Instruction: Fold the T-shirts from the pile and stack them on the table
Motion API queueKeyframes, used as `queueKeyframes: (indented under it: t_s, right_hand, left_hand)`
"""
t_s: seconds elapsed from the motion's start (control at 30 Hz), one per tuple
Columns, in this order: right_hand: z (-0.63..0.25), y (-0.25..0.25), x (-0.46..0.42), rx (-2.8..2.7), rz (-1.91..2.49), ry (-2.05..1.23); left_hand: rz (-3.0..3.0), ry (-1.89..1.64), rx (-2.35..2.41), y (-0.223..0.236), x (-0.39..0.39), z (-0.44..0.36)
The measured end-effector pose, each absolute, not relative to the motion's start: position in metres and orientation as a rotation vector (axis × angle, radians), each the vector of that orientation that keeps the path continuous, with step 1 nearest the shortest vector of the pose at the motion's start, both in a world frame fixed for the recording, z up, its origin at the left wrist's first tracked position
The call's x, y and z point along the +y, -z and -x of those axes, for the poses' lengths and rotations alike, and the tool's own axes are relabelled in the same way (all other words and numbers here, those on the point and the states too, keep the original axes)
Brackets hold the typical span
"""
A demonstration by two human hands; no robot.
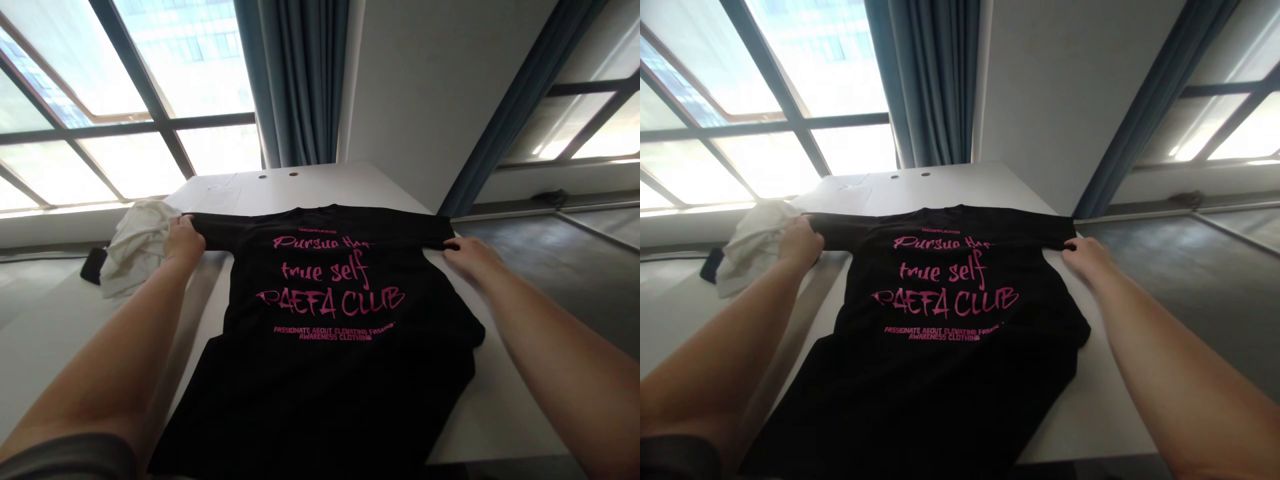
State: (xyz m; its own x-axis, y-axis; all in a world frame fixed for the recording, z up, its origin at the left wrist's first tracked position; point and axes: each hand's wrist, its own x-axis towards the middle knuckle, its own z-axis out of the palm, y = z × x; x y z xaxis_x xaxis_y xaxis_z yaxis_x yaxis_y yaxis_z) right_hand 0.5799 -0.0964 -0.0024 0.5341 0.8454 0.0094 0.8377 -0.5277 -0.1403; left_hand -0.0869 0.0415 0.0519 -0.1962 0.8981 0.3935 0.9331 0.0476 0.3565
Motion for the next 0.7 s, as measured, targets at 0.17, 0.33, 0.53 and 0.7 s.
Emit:
queueKeyframes:
  t_s: [0.17,0.33,0.53,0.7]
  right_hand:
    - [-0.578,0.001,-0.096,-1.468,2.670,-0.075]
    - [-0.571,-0.001,-0.092,-1.476,2.693,-0.037]
    - [-0.566,0.006,-0.089,-1.504,2.586,0.039]
    - [-0.591,0.020,-0.083,-1.563,2.467,0.032]
  left_hand:
    - [1.887,0.523,-2.324,-0.033,0.041,0.080]
    - [2.042,0.546,-1.907,-0.020,0.029,0.057]
    - [2.408,0.302,-1.983,-0.002,0.047,0.030]
    - [2.454,0.177,-2.067,0.014,0.055,0.035]
